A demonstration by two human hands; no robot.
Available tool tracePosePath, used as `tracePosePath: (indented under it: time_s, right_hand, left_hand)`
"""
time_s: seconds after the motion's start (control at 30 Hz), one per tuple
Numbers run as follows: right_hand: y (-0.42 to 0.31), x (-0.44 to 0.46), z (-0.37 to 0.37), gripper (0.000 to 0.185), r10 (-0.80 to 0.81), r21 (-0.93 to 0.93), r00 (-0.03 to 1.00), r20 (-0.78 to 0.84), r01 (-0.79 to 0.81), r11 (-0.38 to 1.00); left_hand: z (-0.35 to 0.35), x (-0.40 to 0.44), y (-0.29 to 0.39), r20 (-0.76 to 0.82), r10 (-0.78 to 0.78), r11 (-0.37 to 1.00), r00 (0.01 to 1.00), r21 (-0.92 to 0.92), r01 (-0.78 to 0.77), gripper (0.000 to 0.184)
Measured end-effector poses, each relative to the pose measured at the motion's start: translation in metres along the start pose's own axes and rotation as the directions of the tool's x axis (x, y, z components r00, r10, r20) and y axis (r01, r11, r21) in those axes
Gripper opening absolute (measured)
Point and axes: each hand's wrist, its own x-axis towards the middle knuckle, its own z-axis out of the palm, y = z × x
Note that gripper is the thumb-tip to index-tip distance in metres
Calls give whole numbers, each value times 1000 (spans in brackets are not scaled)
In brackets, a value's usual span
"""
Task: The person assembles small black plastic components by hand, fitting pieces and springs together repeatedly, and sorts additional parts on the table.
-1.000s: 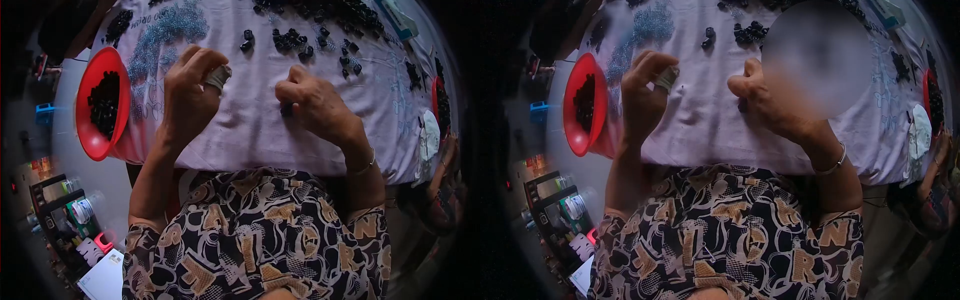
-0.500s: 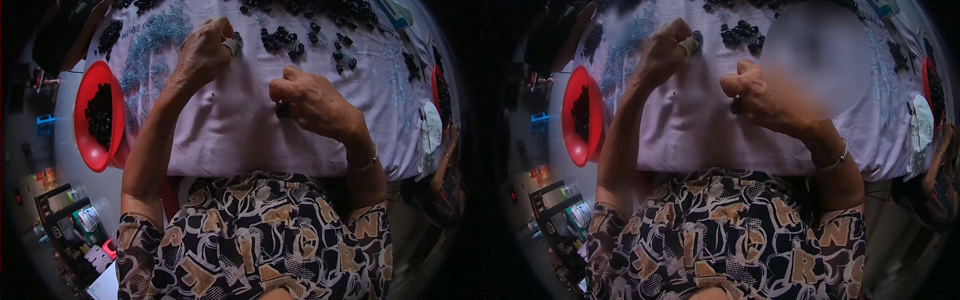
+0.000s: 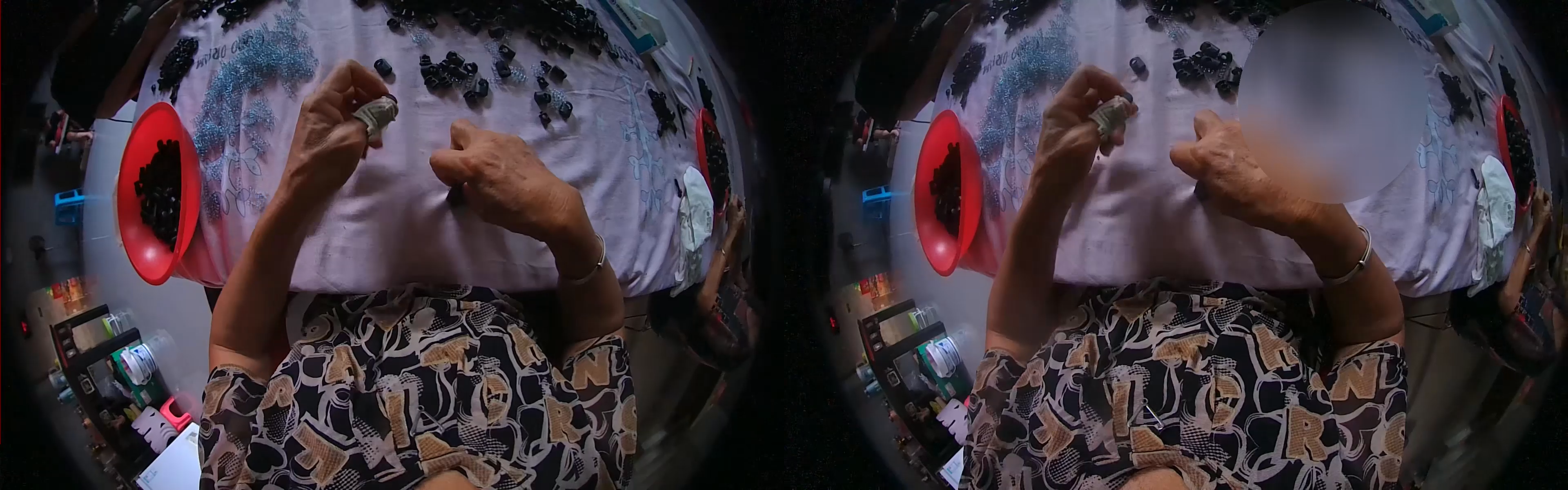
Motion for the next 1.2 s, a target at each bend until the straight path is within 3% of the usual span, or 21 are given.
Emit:
tracePosePath:
  time_s: [0.07, 0.2, 0.23, 0.4, 0.47, 0.5, 0.57, 0.67, 0.77, 0.9, 0.97, 1.07, 1.2]
  right_hand:
    - [-2, 1, 2, 5, 7, -9, 1000, 12, -6, 1000]
    - [5, 2, 3, 6, -2, 55, 995, -95, 8, 998]
    - [8, 2, 3, 8, -24, 99, 986, -166, 41, 994]
    - [20, 7, 8, 11, -38, 197, 974, -223, 83, 977]
    - [19, 6, 12, 20, -88, 190, 946, -311, 152, 970]
    - [15, 4, 11, 20, -87, 192, 949, -303, 150, 970]
    - [6, 0, 3, 10, -29, 40, 993, -117, 34, 999]
    - [1, 0, 1, 7, -1, -38, 1000, -27, 0, 999]
    - [2, 2, 7, 23, -5, -50, 999, -43, 2, 999]
    - [-3, 0, 10, 21, 1, -10, 993, -121, -2, 1000]
    - [-9, -1, 5, 20, -86, 70, 991, -105, 94, 993]
    - [-15, -5, 3, 20, -113, 40, 992, -50, 115, 993]
    - [-16, -3, 10, 22, -60, 13, 998, 33, 59, 998]
  left_hand:
    - [0, -16, -7, 166, 55, 849, 985, -526, 41, 13]
    - [5, -35, -16, 204, -17, 705, 979, -692, 156, 15]
    - [5, -35, -19, 205, -21, 699, 978, -696, 161, 15]
    - [-2, -34, -31, 279, 98, 657, 955, -739, 149, 23]
    - [-3, -34, -33, 292, 60, 663, 954, -726, 181, 25]
    - [-3, -33, -34, 308, 27, 673, 951, -709, 211, 28]
    - [-4, -32, -36, 324, 43, 647, 945, -730, 221, 29]
    - [-5, -30, -39, 337, 63, 597, 939, -767, 235, 31]
    - [-4, -31, -35, 327, 67, 547, 943, -802, 239, 31]
    - [-4, -32, -36, 317, 53, 532, 947, -811, 242, 32]
    - [-7, -31, -38, 331, 78, 534, 940, -811, 241, 30]
    - [-11, -27, -43, 336, 147, 523, 930, -825, 215, 27]
    - [-15, -23, -51, 304, 222, 486, 926, -858, 165, 26]
